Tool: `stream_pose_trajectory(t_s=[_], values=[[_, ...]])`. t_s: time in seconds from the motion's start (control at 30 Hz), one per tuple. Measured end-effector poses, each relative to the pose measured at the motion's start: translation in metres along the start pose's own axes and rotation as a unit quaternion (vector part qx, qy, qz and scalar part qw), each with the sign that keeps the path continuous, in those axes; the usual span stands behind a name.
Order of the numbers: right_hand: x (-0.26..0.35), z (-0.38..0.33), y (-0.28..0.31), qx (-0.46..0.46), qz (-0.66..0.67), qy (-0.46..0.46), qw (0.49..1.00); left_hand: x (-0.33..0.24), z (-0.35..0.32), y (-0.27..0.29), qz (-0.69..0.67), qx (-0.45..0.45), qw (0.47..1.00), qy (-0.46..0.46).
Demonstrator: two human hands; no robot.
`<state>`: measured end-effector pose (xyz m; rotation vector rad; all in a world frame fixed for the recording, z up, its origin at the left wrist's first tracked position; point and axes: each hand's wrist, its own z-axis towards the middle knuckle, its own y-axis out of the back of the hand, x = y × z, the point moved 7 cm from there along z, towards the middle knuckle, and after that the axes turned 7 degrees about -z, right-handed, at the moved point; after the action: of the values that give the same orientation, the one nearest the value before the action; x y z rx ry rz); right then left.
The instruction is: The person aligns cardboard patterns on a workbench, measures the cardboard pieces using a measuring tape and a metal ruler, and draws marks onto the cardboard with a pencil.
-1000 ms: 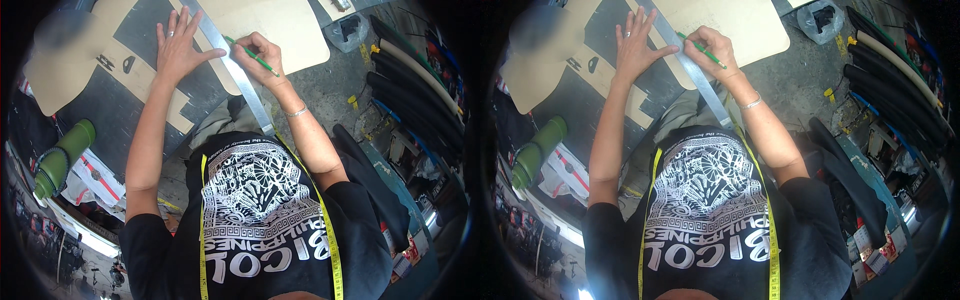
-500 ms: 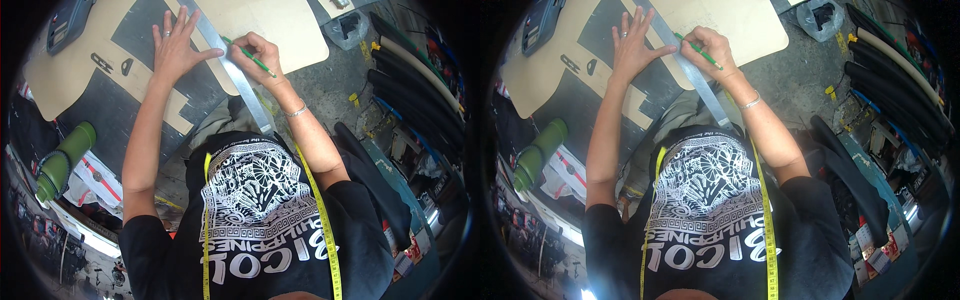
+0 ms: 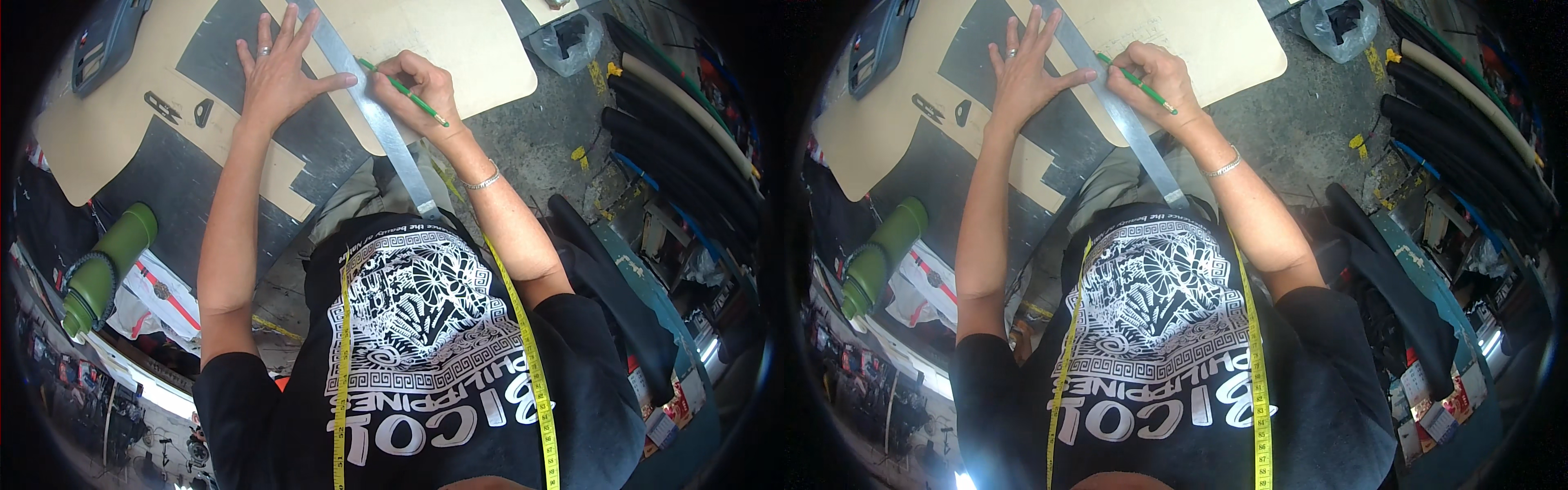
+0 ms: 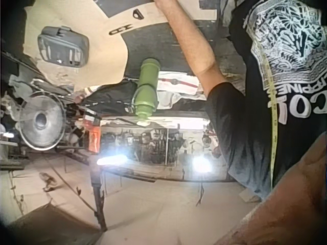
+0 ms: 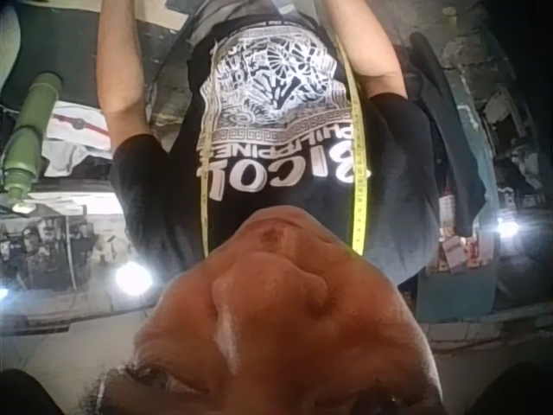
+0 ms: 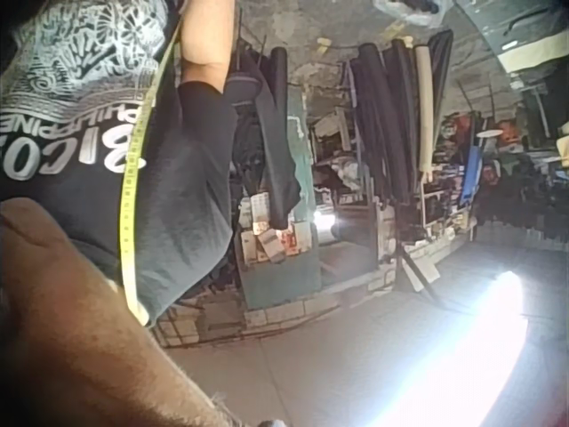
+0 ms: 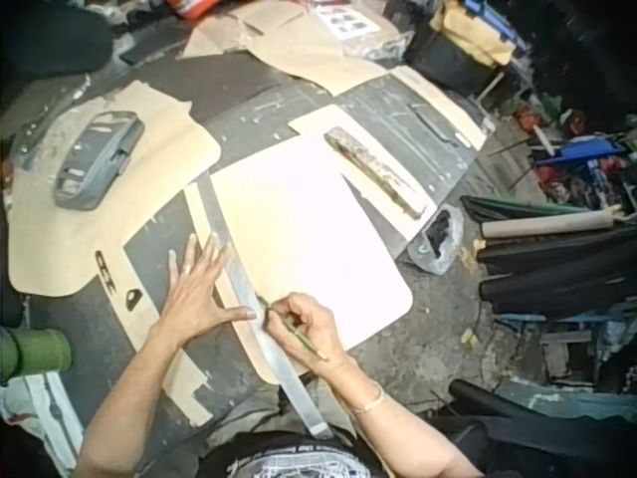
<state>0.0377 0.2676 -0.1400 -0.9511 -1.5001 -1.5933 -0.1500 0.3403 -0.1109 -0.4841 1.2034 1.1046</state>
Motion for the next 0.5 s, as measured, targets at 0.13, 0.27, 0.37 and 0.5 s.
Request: stream_pose_trajectory(t_s=[0.13, 0.27, 0.37, 0.5], values=[[-0.002, -0.001, 0.003, -0.007, -0.017, 0.002, 1.0, -0.005, 0.005, -0.018, 0.435, 0.14, 0.854, 0.248], [-0.001, -0.001, 0.003, -0.004, -0.01, 0.003, 1.0, 0.009, 0.007, -0.011, 0.426, 0.169, 0.827, 0.326], [-0.004, 0.001, 0.002, 0.01, 0.023, -0.018, 1.0, 0.014, 0.006, -0.007, 0.379, 0.168, 0.836, 0.361], [-0.01, 0.015, 0.0, 0.031, 0.033, -0.059, 0.997, 0.009, 0.01, -0.013, 0.406, 0.182, 0.813, 0.374]])
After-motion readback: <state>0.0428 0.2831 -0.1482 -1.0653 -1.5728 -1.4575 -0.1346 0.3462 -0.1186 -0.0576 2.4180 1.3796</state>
